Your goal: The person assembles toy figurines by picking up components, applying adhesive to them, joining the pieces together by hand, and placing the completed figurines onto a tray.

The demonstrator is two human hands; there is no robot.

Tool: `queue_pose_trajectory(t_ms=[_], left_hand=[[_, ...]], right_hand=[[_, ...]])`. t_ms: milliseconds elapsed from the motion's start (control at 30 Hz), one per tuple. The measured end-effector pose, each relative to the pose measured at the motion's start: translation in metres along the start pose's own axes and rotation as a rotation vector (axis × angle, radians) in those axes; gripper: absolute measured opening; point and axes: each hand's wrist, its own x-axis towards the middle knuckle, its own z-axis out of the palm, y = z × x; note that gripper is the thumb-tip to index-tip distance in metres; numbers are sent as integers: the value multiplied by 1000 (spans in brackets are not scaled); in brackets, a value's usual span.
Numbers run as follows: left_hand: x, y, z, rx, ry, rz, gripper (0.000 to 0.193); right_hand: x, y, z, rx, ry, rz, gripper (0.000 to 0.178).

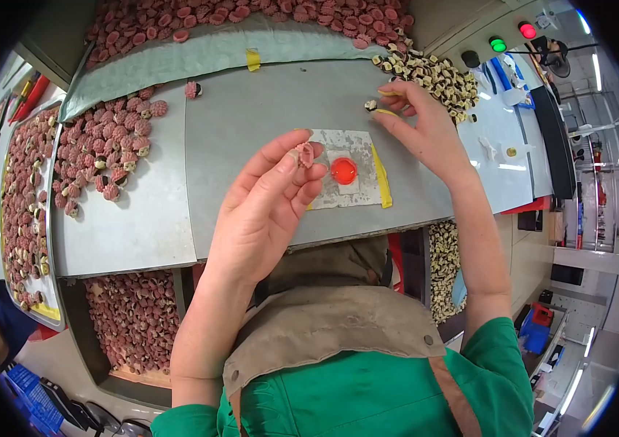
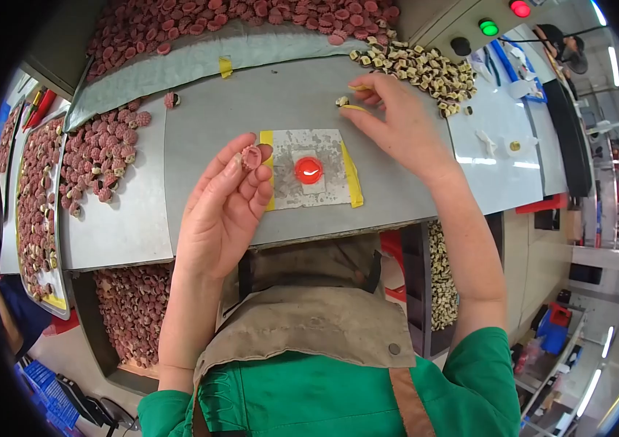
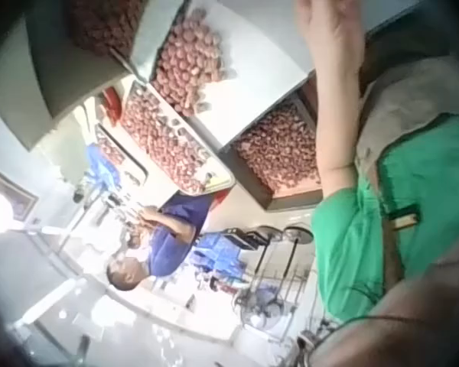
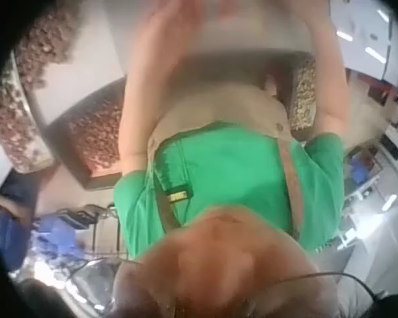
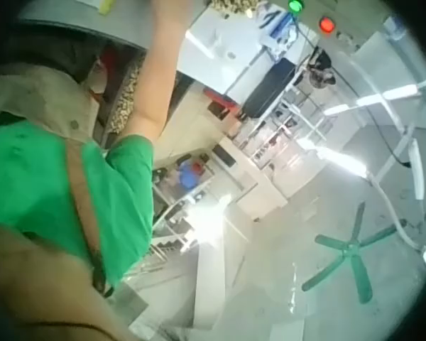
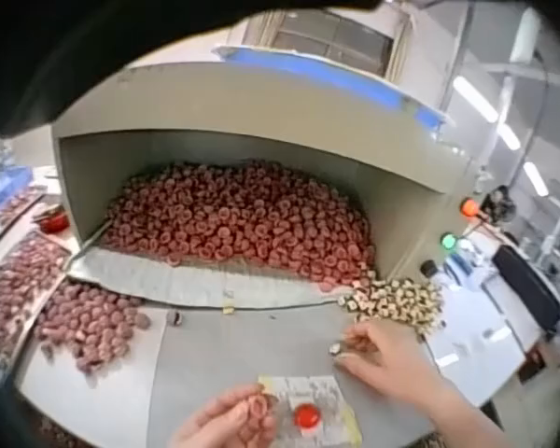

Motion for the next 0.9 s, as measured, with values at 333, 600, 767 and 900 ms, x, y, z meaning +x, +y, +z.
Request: queue_pose_trajectory(t_ms=[333, 600, 767, 900], left_hand=[[-1, -1, -5, 23, -58, 18, 37], [-1, -2, -3, 18, 38, 55, 36], [-7, 9, -18, 19, -89, 49, 35], [-8, 11, -12, 69, -31, 34, 34]], right_hand=[[-10, -18, 4, -25, -5, -93, 16], [-40, -57, 7, 39, -118, -245, 18], [-40, -63, 31, -95, -63, -319, 19], [-37, -57, 29, -54, -84, -413, 21]])
